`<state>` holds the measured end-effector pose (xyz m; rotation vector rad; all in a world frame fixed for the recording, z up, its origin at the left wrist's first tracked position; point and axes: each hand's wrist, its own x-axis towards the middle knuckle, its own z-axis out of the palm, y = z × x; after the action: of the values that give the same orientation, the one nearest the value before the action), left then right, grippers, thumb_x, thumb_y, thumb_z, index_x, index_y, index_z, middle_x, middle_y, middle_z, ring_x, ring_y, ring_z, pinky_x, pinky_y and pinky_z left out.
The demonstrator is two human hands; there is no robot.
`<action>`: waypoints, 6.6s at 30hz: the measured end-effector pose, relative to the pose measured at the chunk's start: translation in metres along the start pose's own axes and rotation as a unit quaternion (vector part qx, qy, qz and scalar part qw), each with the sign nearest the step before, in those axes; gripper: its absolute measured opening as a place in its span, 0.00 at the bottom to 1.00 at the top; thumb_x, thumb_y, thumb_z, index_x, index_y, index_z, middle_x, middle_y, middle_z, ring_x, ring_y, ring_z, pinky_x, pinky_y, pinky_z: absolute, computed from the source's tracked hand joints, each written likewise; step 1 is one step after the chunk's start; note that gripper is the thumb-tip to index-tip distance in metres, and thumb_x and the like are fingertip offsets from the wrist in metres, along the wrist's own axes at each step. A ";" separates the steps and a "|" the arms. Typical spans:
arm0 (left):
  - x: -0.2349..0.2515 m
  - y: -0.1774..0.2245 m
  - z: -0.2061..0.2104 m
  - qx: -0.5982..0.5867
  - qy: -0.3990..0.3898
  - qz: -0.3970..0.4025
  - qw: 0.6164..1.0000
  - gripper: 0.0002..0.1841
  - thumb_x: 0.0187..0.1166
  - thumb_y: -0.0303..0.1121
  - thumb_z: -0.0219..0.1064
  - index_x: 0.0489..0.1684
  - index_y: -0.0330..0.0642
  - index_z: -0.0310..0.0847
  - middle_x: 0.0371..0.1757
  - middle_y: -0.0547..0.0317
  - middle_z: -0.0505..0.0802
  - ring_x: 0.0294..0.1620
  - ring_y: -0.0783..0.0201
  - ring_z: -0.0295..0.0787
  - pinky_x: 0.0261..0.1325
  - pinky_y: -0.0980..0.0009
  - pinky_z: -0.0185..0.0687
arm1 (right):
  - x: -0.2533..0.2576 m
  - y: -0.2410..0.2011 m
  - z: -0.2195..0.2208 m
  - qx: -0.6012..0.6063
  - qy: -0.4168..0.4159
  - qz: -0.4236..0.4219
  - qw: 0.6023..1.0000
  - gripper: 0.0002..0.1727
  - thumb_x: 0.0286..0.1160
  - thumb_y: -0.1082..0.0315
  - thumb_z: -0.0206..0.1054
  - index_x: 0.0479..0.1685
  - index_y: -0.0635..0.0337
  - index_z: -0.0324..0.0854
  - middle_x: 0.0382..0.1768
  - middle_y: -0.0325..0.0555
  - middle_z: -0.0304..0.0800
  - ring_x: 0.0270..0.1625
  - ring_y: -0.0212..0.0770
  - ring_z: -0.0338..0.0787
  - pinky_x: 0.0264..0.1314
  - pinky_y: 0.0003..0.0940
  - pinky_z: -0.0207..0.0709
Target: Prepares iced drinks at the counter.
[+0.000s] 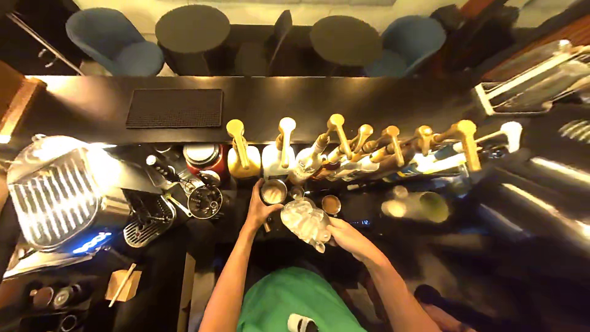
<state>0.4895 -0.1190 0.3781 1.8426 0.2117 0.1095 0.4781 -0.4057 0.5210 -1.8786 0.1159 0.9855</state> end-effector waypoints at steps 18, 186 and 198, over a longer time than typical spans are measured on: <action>-0.002 0.012 -0.011 0.016 -0.025 0.098 0.995 0.51 0.56 0.35 0.87 0.82 0.30 0.59 0.75 0.41 0.81 0.76 0.57 0.80 0.80 0.62 0.78 | 0.054 -0.036 -0.012 -0.041 -0.015 0.011 0.999 0.16 0.88 0.64 0.50 0.57 0.56 0.83 0.32 0.40 0.85 0.29 0.33 0.81 0.33 0.30 0.77; -0.050 0.017 0.088 -0.073 -0.120 0.008 0.990 0.51 0.61 0.29 0.83 0.90 0.36 0.54 0.85 0.50 0.75 0.84 0.61 0.72 0.84 0.60 0.74 | 0.026 0.009 -0.061 -0.292 0.017 0.032 0.956 0.17 0.89 0.57 0.54 0.56 0.60 0.81 0.42 0.55 0.87 0.47 0.52 0.88 0.52 0.57 0.79; -0.041 0.029 0.085 -0.062 -0.169 0.006 0.984 0.55 0.50 0.22 0.86 0.87 0.35 0.56 0.82 0.46 0.76 0.81 0.58 0.75 0.82 0.61 0.76 | 0.028 -0.003 -0.060 -0.363 0.041 0.049 0.929 0.19 0.89 0.57 0.53 0.60 0.63 0.77 0.45 0.59 0.88 0.51 0.58 0.90 0.55 0.60 0.80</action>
<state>0.4673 -0.2152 0.3832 1.7076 -0.0441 -0.1788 0.5328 -0.4427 0.5166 -2.6115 -0.1291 1.1101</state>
